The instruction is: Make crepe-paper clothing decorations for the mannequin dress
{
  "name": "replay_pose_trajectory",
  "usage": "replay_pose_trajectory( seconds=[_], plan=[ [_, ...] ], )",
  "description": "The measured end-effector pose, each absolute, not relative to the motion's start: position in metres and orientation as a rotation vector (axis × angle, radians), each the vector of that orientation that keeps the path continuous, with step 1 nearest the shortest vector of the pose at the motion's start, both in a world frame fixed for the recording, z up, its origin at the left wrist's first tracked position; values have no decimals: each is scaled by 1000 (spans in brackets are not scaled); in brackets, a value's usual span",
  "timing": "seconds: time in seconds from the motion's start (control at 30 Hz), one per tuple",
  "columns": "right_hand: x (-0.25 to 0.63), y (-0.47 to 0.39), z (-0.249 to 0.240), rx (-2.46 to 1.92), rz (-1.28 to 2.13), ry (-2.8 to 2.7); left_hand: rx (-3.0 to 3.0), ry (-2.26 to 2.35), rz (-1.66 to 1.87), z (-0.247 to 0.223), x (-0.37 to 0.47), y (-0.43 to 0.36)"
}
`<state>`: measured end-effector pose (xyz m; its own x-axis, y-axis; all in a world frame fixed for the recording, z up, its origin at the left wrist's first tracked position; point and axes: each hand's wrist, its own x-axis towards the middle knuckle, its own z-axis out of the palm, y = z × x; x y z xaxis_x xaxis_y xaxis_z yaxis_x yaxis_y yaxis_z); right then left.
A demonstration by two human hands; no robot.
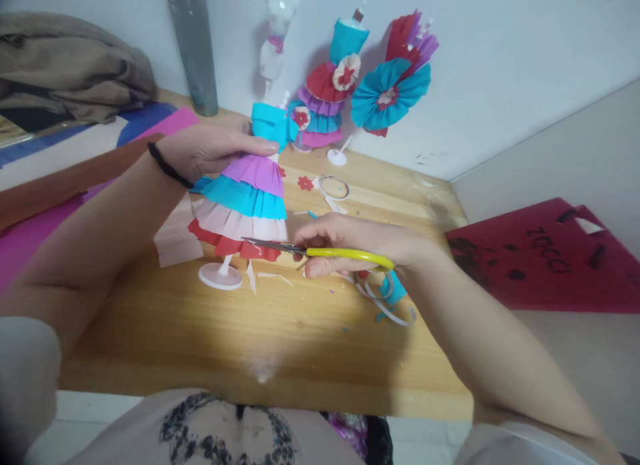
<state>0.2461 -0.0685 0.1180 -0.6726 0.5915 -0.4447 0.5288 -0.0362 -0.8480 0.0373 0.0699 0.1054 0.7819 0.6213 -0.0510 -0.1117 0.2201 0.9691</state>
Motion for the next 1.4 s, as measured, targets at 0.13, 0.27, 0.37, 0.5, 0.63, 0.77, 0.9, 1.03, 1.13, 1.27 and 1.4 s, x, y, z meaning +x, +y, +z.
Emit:
replay_pose_trajectory(
  seconds=[0.13, 0.27, 0.37, 0.5, 0.63, 0.77, 0.9, 1.03, 1.13, 1.27, 1.4],
  plan=[
    [247, -69, 118, -1231, 1877, -2097, 1286, 507, 540, 106, 38, 68],
    [249, -69, 116, -1270, 1924, -2071, 1263, 483, 530, 106, 38, 67],
    [252, -68, 113, -1255, 1936, -2074, 1260, 492, 538, 108, 39, 66],
    [252, -70, 112, -1200, 1959, -2131, 1262, 544, 529, 111, 40, 66],
    [248, -73, 116, -1162, 1875, -2270, 1250, 543, 526, 111, 41, 67],
    [251, -72, 117, -1118, 1855, -2295, 1252, 512, 495, 108, 40, 68],
    [255, -68, 113, -1087, 1870, -2227, 1284, 446, 516, 104, 39, 72],
    [252, -65, 116, -1087, 1891, -2231, 1300, 360, 514, 98, 38, 76],
    [249, -62, 119, -1056, 1864, -2279, 1297, 319, 500, 94, 38, 79],
    [249, -60, 120, -1091, 1777, -2351, 1280, 328, 501, 95, 38, 79],
    [249, -60, 119, -1132, 1719, -2368, 1211, 334, 510, 94, 40, 78]
  ],
)
